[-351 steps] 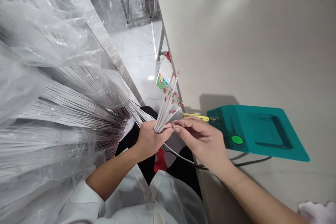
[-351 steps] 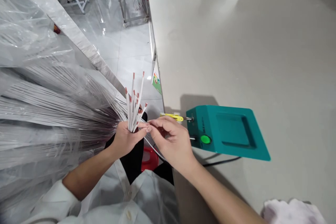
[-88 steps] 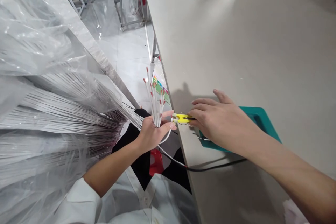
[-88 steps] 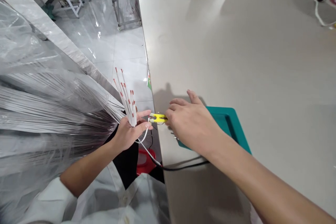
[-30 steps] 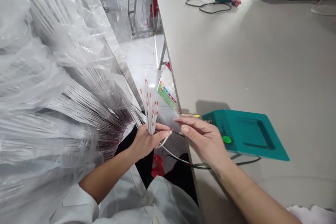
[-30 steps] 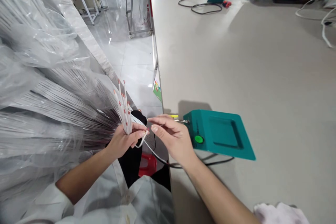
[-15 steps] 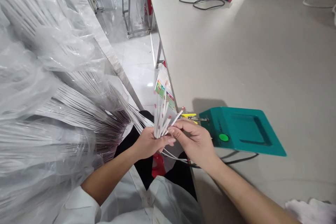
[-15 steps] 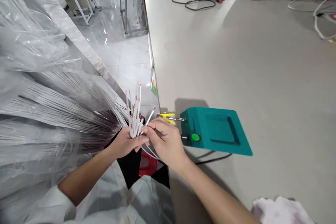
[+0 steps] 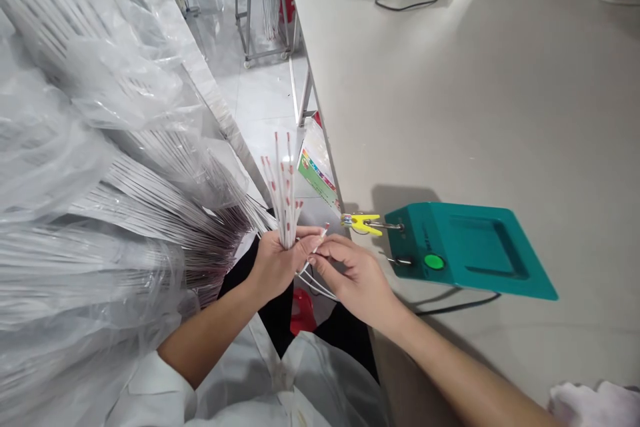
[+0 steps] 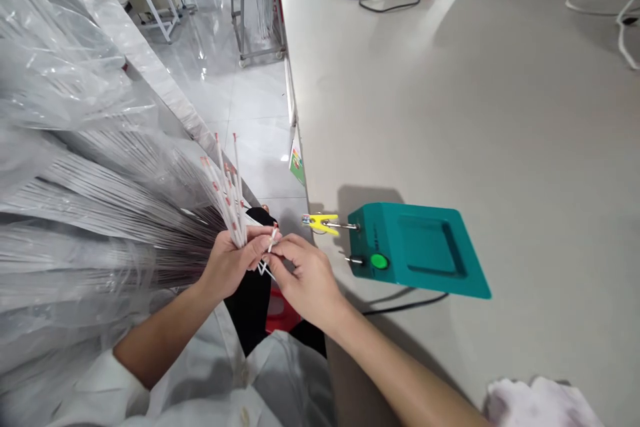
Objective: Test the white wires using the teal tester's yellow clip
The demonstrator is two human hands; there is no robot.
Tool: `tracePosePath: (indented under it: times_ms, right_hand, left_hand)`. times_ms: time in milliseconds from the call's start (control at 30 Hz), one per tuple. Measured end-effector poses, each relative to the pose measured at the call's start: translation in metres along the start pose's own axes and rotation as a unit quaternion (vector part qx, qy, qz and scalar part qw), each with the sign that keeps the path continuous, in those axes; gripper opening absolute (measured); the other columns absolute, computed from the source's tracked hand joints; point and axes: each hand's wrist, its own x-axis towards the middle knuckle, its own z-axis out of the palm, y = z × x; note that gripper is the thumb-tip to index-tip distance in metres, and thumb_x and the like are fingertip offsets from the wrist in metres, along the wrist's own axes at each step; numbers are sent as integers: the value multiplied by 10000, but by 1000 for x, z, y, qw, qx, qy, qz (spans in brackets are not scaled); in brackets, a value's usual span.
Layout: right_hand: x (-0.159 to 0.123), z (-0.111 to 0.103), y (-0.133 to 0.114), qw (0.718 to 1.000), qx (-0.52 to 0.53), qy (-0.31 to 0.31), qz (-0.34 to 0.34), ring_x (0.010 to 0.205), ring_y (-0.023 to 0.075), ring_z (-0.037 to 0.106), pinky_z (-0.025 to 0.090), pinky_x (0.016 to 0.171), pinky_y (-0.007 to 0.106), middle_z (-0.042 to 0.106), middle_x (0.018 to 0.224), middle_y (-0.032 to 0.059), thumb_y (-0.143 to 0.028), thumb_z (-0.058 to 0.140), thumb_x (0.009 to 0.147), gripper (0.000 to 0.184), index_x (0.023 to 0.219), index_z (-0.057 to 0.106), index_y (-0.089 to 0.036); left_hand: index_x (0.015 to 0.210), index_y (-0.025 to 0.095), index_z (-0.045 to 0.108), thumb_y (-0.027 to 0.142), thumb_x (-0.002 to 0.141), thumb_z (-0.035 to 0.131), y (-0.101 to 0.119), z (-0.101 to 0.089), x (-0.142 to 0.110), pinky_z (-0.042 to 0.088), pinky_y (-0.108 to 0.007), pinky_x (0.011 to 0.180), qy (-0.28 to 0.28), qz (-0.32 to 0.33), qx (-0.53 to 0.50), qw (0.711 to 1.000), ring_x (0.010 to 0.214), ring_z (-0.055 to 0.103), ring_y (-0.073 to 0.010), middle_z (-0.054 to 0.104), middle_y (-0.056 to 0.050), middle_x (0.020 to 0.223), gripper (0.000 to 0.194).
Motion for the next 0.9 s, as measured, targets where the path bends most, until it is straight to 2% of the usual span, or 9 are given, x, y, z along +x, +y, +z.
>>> tracePosePath:
  times_ms: [100, 200, 367, 500, 667, 900]
  right_hand:
    - [-1, 1, 1, 1000, -10, -7, -10, 711, 139, 610, 501, 655, 275, 639, 775, 25, -202, 509, 845, 186, 744, 664, -221]
    - [2, -3, 3, 1000, -24, 2, -17, 680, 134, 608, 498, 630, 266, 638, 757, 28, -204, 534, 834, 150, 771, 670, -212]
    - [7, -13, 2, 993, -27, 107, -37, 699, 148, 616, 506, 654, 287, 661, 747, 32, -211, 576, 815, 92, 792, 665, -207]
    - [8, -17, 1, 988, -5, 143, -54, 725, 146, 629, 513, 665, 277, 681, 768, 34, -185, 593, 797, 81, 807, 671, -206]
    - [8, -16, 2, 989, -1, 139, -49, 657, 135, 605, 494, 613, 262, 652, 698, 14, -179, 621, 772, 59, 735, 656, -208]
    - [9, -16, 4, 993, -6, 104, -51, 654, 127, 570, 459, 624, 267, 619, 693, 9, -175, 556, 823, 136, 704, 618, -199]
  left_hand:
    - [767, 114, 725, 368, 698, 701, 1, 2, -1, 306, -203, 434, 6, -5, 12, 1000, 439, 365, -42, 523, 24, 498, 264]
    - [781, 117, 708, 381, 715, 683, -2, 0, 1, 298, -201, 426, 29, -8, 4, 1000, 438, 373, -39, 575, 9, 556, 274]
    - [793, 126, 706, 374, 699, 699, -3, 1, 0, 304, -208, 449, 41, -6, 26, 999, 438, 370, -42, 568, 21, 541, 265]
    - [737, 138, 715, 344, 680, 711, -2, 3, -3, 382, -231, 547, 34, 5, 50, 998, 534, 477, -86, 601, 4, 579, 213]
    - [724, 138, 706, 316, 698, 683, -8, 3, -2, 389, -235, 577, 10, 6, 86, 996, 588, 489, -99, 606, -3, 617, 181]
    - [689, 131, 649, 336, 741, 620, -8, 4, -4, 291, -224, 467, -2, -20, 69, 997, 449, 364, -58, 502, 33, 507, 213]
